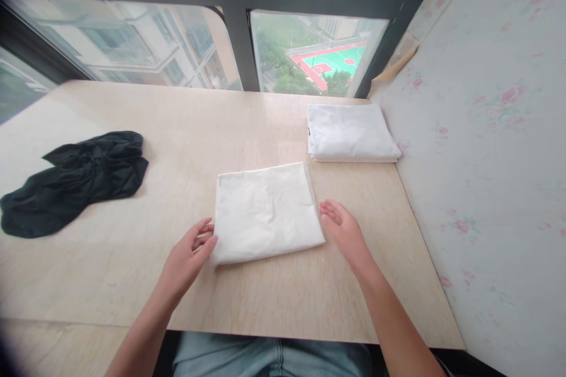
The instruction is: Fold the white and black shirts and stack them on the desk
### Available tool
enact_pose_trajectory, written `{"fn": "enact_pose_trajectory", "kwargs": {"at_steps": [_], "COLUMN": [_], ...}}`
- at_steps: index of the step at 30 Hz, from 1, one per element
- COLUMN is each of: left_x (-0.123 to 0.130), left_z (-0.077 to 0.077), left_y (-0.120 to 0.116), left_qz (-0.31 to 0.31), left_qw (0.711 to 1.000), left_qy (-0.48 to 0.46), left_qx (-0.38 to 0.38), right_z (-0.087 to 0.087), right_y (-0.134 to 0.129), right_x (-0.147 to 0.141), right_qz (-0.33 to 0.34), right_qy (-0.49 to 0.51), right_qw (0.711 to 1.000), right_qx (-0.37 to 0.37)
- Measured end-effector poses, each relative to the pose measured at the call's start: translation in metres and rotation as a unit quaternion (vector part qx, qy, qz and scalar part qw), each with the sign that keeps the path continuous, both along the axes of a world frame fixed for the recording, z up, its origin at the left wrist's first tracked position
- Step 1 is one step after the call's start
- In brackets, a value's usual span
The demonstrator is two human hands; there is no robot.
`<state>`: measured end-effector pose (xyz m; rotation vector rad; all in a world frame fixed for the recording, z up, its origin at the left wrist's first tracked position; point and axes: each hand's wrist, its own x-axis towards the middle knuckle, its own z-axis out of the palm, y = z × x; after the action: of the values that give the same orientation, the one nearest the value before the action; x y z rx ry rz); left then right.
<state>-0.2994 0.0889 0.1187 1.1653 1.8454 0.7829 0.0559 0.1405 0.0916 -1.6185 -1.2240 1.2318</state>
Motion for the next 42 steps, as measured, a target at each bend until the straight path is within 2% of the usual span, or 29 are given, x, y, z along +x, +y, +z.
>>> {"fn": "enact_pose_trajectory", "kwargs": {"at_steps": [3, 6, 10, 14, 16, 19, 22, 24, 26, 30, 35, 39, 42], "left_x": [0.007, 0.012, 0.012, 0.010, 0.010, 0.013, 0.018, 0.021, 0.025, 0.038, 0.063, 0.084, 0.103], "left_z": [0.001, 0.007, 0.012, 0.012, 0.012, 0.015, 0.017, 0.017, 0.020, 0.042, 0.090, 0.116, 0.123], "left_y": [-0.031, -0.038, -0.030, -0.025, -0.022, -0.016, -0.013, -0.015, -0.020, -0.031, -0.027, 0.003, 0.049], "left_qz": [0.038, 0.086, 0.113, 0.073, 0.057, 0.032, 0.011, 0.034, 0.071, 0.115, 0.114, 0.060, 0.011], "left_qw": [0.996, 0.981, 0.967, 0.951, 0.953, 0.969, 0.978, 0.975, 0.959, 0.925, 0.915, 0.911, 0.906], "left_qy": [-0.080, -0.166, -0.215, -0.275, -0.265, -0.195, -0.150, -0.188, -0.258, -0.358, -0.387, -0.405, -0.414], "left_qx": [-0.032, -0.054, -0.082, -0.124, -0.134, -0.149, -0.143, -0.118, -0.097, -0.058, 0.002, 0.054, 0.088], "right_z": [0.010, 0.016, 0.019, 0.022, 0.023, 0.021, 0.018, 0.018, 0.021, 0.045, 0.099, 0.135, 0.153], "right_y": [-0.036, -0.049, -0.045, -0.035, -0.031, -0.027, -0.027, -0.031, -0.036, -0.045, -0.042, -0.017, 0.020], "right_x": [0.007, 0.005, -0.003, -0.014, -0.021, -0.031, -0.035, -0.033, -0.028, -0.013, 0.008, 0.027, 0.044], "right_qz": [0.023, -0.008, -0.034, 0.027, 0.064, 0.086, 0.062, 0.028, -0.004, -0.037, -0.072, -0.093, -0.116], "right_qy": [0.058, 0.115, 0.113, 0.049, 0.013, -0.025, 0.006, 0.060, 0.123, 0.249, 0.326, 0.324, 0.332], "right_qw": [0.997, 0.990, 0.985, 0.989, 0.986, 0.982, 0.987, 0.988, 0.982, 0.955, 0.937, 0.940, 0.936], "right_qx": [-0.050, -0.083, -0.123, -0.139, -0.156, -0.165, -0.150, -0.141, -0.146, -0.158, -0.106, -0.045, -0.013]}}
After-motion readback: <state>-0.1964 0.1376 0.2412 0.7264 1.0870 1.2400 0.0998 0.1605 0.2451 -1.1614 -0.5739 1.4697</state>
